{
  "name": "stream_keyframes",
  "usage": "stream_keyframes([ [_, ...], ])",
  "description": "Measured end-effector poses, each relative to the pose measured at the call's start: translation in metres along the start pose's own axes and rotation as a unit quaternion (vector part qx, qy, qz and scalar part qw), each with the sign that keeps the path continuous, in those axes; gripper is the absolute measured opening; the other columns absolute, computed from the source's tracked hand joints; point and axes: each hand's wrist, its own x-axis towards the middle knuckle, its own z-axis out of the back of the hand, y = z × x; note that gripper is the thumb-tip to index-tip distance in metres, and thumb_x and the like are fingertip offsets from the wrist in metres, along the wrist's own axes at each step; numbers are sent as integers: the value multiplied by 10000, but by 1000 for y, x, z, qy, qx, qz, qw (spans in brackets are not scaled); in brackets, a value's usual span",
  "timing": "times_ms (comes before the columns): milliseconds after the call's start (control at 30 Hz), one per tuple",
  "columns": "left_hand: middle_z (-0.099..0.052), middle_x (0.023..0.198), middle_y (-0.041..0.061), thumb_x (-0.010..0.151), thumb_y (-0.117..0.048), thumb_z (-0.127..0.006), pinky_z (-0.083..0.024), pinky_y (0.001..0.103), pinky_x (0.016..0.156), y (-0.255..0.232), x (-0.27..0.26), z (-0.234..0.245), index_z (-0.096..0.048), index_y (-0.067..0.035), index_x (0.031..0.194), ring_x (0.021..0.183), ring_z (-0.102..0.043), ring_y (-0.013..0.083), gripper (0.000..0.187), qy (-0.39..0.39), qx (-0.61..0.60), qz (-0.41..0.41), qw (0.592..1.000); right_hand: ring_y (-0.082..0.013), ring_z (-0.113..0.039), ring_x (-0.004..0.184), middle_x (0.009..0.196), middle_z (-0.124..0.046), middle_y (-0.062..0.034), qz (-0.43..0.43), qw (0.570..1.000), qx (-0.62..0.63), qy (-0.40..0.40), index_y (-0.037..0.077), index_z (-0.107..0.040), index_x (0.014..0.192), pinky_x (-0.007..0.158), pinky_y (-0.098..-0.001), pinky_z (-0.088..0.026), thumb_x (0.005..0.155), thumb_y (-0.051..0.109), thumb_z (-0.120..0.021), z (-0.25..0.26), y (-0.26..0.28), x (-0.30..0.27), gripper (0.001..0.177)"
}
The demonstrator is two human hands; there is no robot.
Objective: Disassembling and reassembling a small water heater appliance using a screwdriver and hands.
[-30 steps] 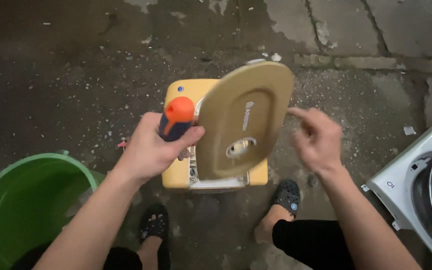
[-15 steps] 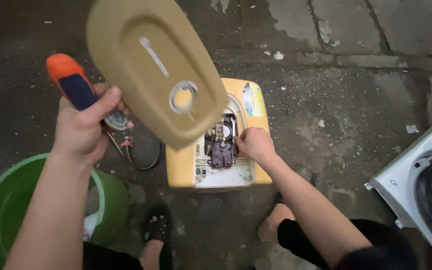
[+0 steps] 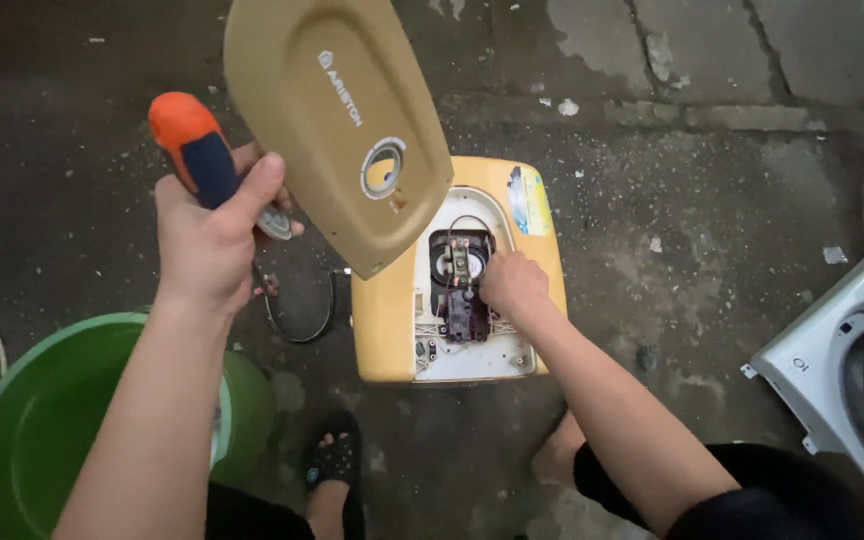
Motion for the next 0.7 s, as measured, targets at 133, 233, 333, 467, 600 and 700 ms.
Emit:
stream_keyframes([
  [133, -652, 696, 105, 970, -91, -812, -662, 349, 529, -10, -3, 0, -745, 6, 928, 612, -659, 174, 125, 10, 32, -17, 999, -507, -709, 1045, 1050, -721, -286, -5, 997, 74, 14, -77, -736, 1100, 838, -586, -593, 869, 234, -631, 31, 6, -23, 401],
  [233, -653, 701, 124, 969, -99, -798, -689, 376, 530, -15, -3, 1, -737, 20, 951, 627, -677, 197, 136, 11, 17, -8, 1000, -408, -731, 846, 802, -711, -179, -5, 990, 140, -2, -10, -757, 923, 751, -503, -603, 848, 244, -642, 32, -14, -25, 289],
  [333, -646, 715, 117, 975, -90, -784, -705, 383, 545, -10, -1, 4, -730, 21, 982, 655, -685, 191, 124, 7, 10, -11, 1000, -380, -747, 751, 682, -731, -139, 40, 976, 212, -35, 67, -802, 840, 700, -474, -582, 863, 247, -606, 27, -27, -46, 267],
  [467, -658, 740, 127, 987, -105, -787, -713, 384, 562, -14, 4, 12, -736, 28, 1025, 656, -685, 195, 148, 0, 18, -29, 999, -444, -752, 904, 914, -781, -266, 115, 926, 361, 16, -14, -798, 1058, 810, -502, -571, 900, 211, -606, 71, 31, -140, 335],
  [600, -650, 728, 111, 936, -114, -830, -711, 384, 555, -18, 3, 10, -724, 28, 993, 659, -680, 178, 186, -35, 15, -37, 999, -347, -767, 831, 921, -773, -253, 171, 878, 428, 132, -31, -786, 1095, 765, -434, -608, 936, 129, -628, 13, 100, -161, 276],
  [700, -649, 794, 57, 866, -205, -807, -660, 287, 509, -30, -3, 11, -727, 27, 1052, 663, -610, 117, 308, -58, 48, 32, 997, -78, -692, 724, 873, -797, 13, 153, 876, 398, 225, 191, -827, 987, 669, -264, -536, 909, 302, -706, -36, 157, -175, 181],
])
